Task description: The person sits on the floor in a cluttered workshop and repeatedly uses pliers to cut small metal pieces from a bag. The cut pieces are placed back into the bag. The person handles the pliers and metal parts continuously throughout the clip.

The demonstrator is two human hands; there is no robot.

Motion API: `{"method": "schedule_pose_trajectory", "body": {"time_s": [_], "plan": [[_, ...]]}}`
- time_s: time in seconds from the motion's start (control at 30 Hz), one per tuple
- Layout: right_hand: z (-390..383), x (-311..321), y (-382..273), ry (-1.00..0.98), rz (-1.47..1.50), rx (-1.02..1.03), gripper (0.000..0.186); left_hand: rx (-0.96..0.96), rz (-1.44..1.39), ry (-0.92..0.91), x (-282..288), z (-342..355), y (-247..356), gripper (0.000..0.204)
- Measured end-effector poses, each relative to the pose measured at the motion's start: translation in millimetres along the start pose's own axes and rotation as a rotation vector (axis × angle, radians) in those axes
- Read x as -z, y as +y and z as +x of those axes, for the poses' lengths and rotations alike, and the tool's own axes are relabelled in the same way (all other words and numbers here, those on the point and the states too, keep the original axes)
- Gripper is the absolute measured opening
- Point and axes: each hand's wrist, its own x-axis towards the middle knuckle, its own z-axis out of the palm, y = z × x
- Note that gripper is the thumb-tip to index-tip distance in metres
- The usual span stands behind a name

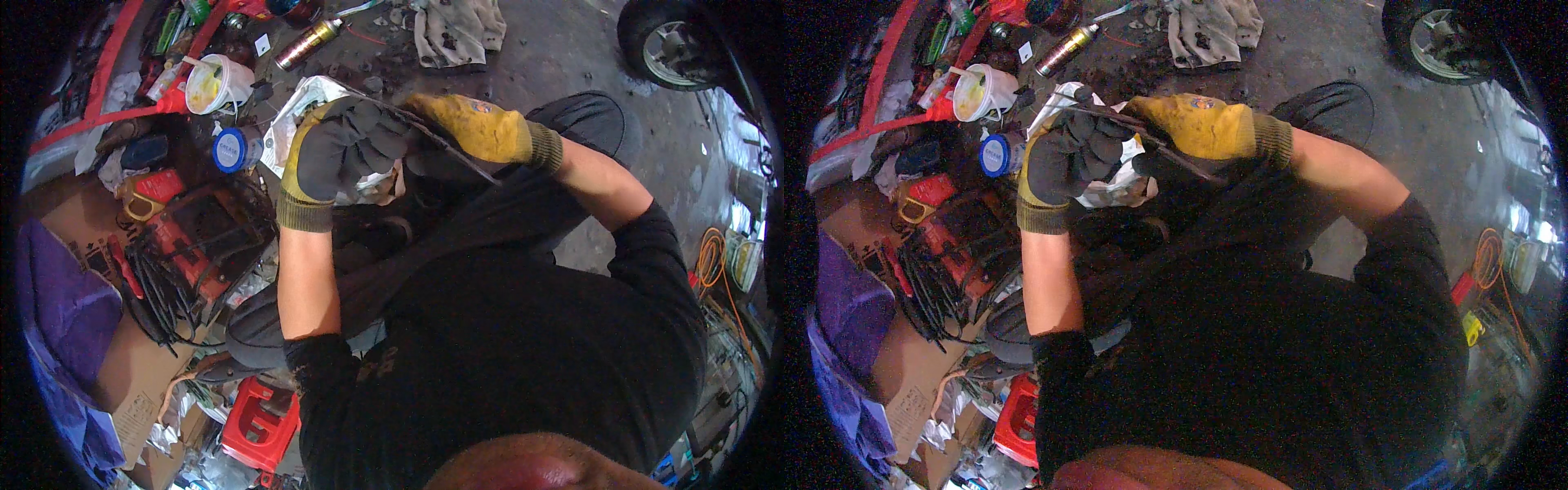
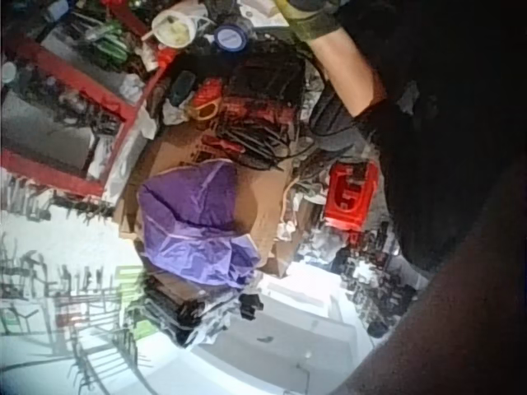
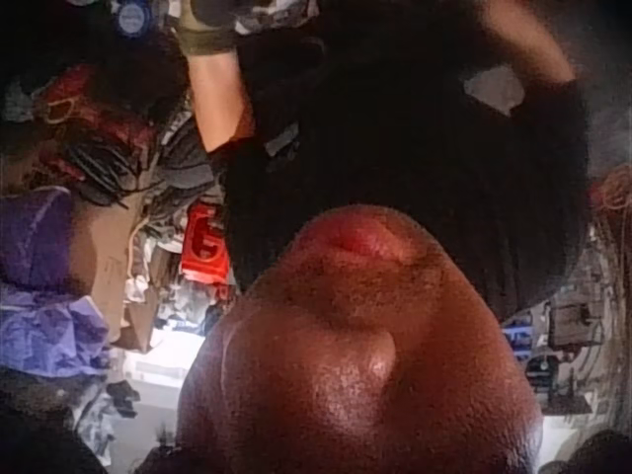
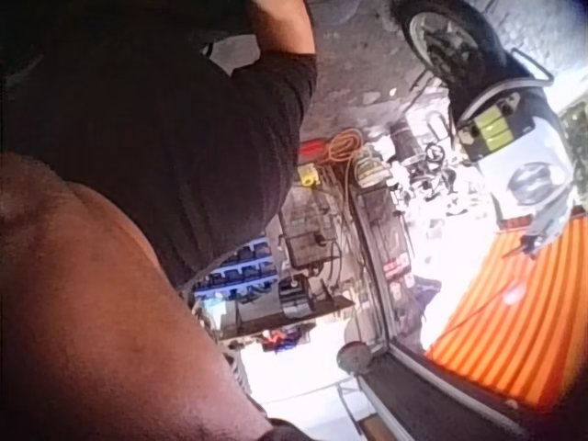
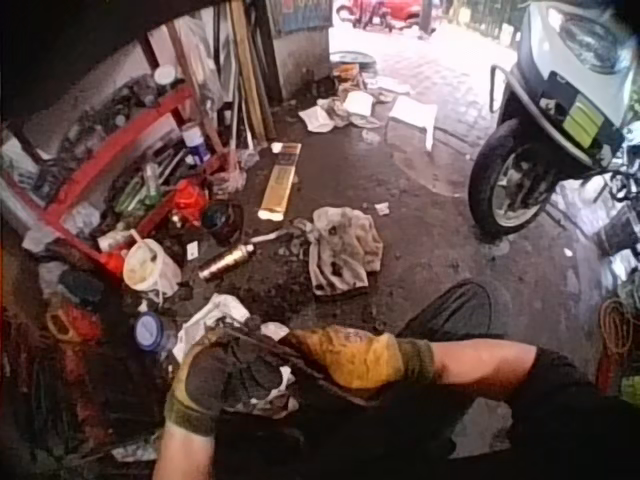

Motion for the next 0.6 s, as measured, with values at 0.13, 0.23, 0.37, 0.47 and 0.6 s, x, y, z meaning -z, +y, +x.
{"method": "schedule_pose_trajectory", "body": {"time_s": [0.13,0.23,0.37,0.47,0.6], "plan": [[0,-11,11,0.126,0.021,0.177,0.061,-0.057,0.073,-0.048,7,4,-10,0.028],[2,-33,36,0.378,0.045,0.506,0.063,-0.146,0.197,-0.018,8,5,-18,0.028],[-11,-31,43,0.193,-0.138,0.279,0.068,-0.176,0.278,-0.054,-4,2,-16,0.022],[-10,-41,55,0.260,-0.101,0.293,0.069,-0.234,0.324,0.090,-8,0,-21,0.022],[-15,-39,48,0.281,-0.009,0.202,0.068,-0.151,0.199,0.033,-2,-3,-16,0.023]]}}
